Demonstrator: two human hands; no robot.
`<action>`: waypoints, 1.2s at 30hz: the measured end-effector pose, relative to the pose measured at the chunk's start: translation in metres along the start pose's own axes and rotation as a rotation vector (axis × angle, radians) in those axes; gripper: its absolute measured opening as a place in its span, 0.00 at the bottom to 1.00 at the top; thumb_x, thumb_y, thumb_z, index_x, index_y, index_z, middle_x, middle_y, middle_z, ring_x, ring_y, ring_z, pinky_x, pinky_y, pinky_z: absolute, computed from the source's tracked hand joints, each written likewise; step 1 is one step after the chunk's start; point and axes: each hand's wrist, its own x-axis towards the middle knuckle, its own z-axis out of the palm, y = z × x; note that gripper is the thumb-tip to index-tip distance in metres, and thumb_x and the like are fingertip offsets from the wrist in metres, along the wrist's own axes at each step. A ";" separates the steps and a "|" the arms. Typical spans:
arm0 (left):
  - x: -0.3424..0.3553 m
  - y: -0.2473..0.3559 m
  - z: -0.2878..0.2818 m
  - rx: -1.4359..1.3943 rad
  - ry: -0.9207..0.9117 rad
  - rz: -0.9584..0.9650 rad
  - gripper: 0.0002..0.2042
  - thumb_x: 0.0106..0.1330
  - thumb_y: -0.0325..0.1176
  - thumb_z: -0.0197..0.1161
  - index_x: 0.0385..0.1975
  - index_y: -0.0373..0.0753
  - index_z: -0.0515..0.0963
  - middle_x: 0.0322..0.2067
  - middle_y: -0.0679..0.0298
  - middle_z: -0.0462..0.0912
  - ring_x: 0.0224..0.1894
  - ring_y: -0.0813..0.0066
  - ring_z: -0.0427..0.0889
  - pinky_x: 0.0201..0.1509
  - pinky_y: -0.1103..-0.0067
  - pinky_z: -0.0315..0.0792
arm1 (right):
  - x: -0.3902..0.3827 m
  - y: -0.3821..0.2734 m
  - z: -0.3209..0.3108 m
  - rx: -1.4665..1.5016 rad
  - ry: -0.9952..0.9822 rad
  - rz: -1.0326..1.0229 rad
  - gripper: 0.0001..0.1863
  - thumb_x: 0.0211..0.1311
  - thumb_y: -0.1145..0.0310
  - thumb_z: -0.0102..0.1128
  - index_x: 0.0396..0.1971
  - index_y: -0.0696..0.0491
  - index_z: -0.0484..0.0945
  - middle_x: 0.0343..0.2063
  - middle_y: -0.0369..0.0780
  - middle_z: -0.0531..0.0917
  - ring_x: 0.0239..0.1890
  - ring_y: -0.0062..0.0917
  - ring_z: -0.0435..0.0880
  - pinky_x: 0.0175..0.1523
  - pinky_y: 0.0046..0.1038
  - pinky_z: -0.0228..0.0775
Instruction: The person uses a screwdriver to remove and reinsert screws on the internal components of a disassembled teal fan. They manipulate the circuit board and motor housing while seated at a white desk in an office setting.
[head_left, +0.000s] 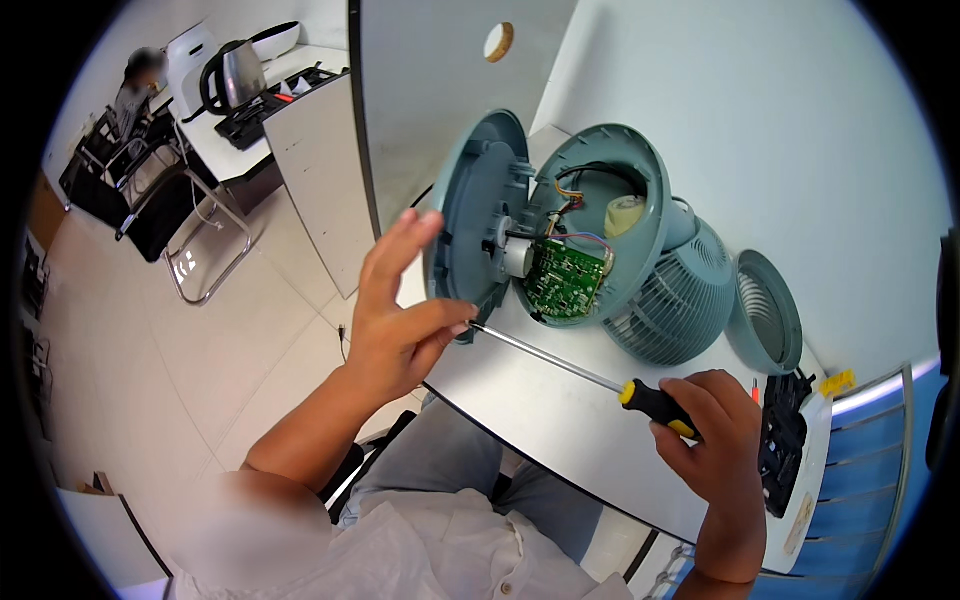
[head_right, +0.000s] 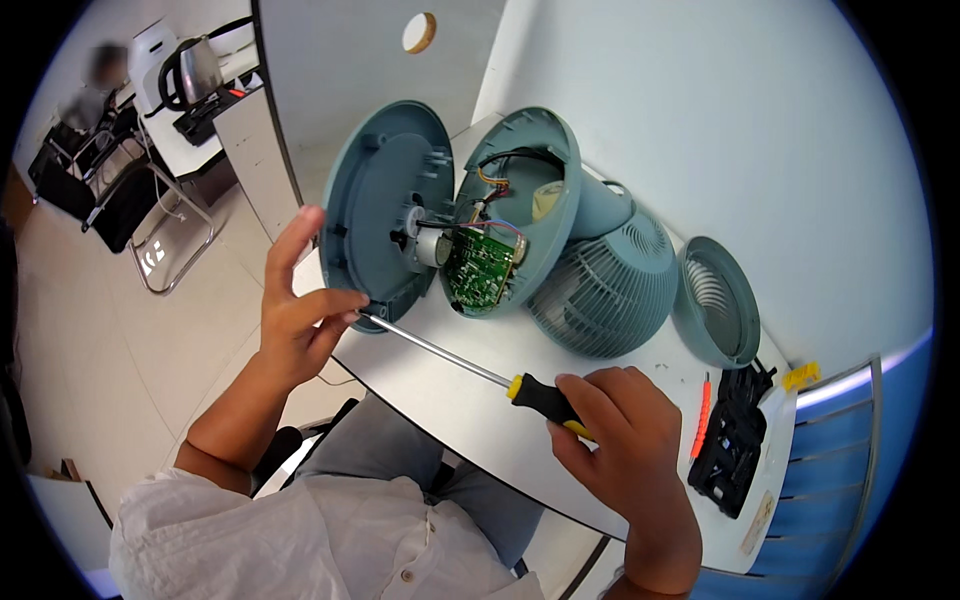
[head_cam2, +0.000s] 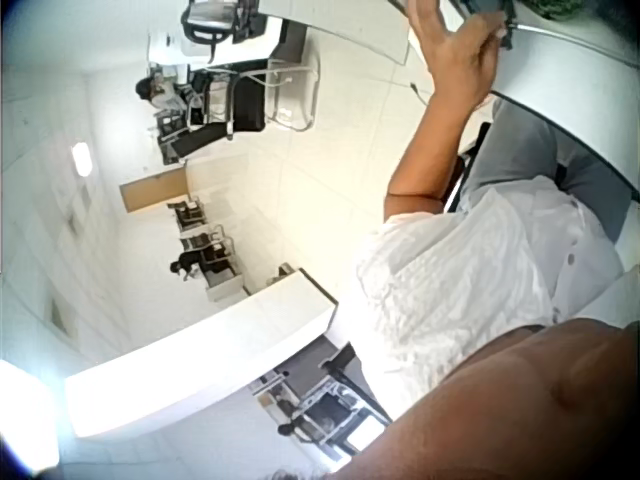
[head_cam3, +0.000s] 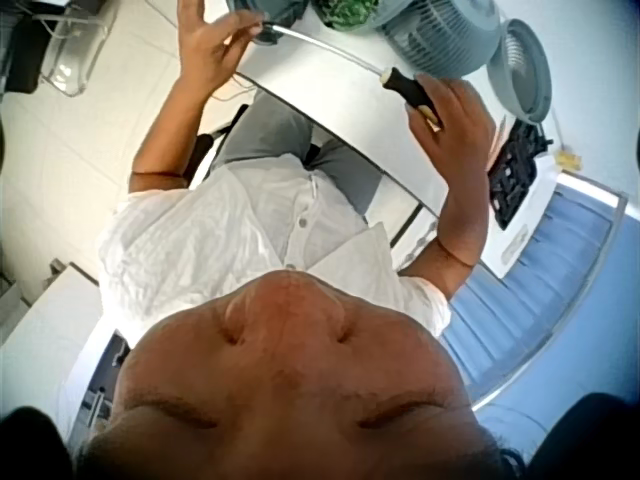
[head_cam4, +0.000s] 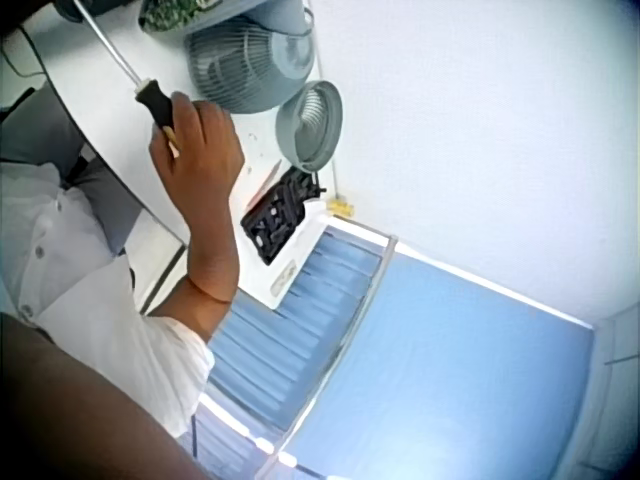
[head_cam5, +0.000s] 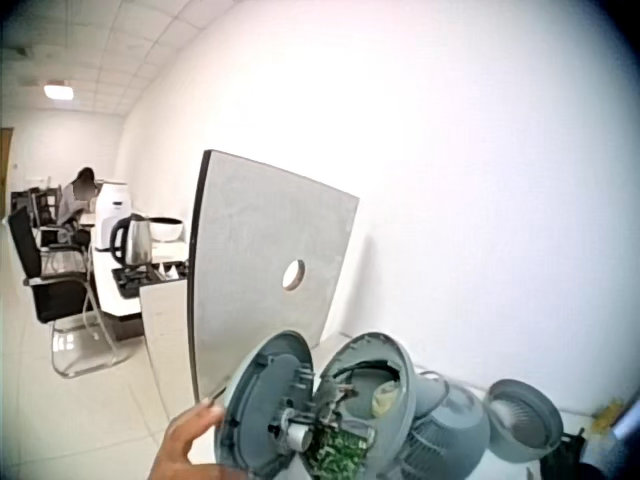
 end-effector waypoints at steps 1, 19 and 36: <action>0.000 0.003 0.000 -0.025 0.023 -0.045 0.13 0.48 0.28 0.69 0.37 0.45 0.82 0.65 0.47 0.57 0.67 0.45 0.58 0.66 0.59 0.57 | -0.001 0.001 0.001 0.025 0.001 0.028 0.20 0.36 0.73 0.70 0.36 0.56 0.79 0.25 0.41 0.78 0.25 0.33 0.77 0.29 0.31 0.69; 0.001 -0.008 0.037 -0.374 0.143 -0.559 0.30 0.58 0.23 0.51 0.64 0.34 0.56 0.55 0.56 0.68 0.57 0.70 0.68 0.64 0.75 0.58 | 0.055 0.030 0.008 -0.316 0.099 -0.022 0.11 0.41 0.74 0.63 0.28 0.52 0.74 0.20 0.37 0.69 0.25 0.31 0.73 0.27 0.32 0.63; 0.152 0.025 0.028 1.023 -0.522 0.214 0.38 0.49 0.37 0.73 0.63 0.47 0.64 0.69 0.58 0.51 0.66 0.43 0.59 0.59 0.57 0.69 | 0.044 0.063 -0.015 -0.079 0.418 0.165 0.15 0.42 0.75 0.62 0.35 0.55 0.78 0.25 0.44 0.80 0.23 0.30 0.77 0.31 0.26 0.67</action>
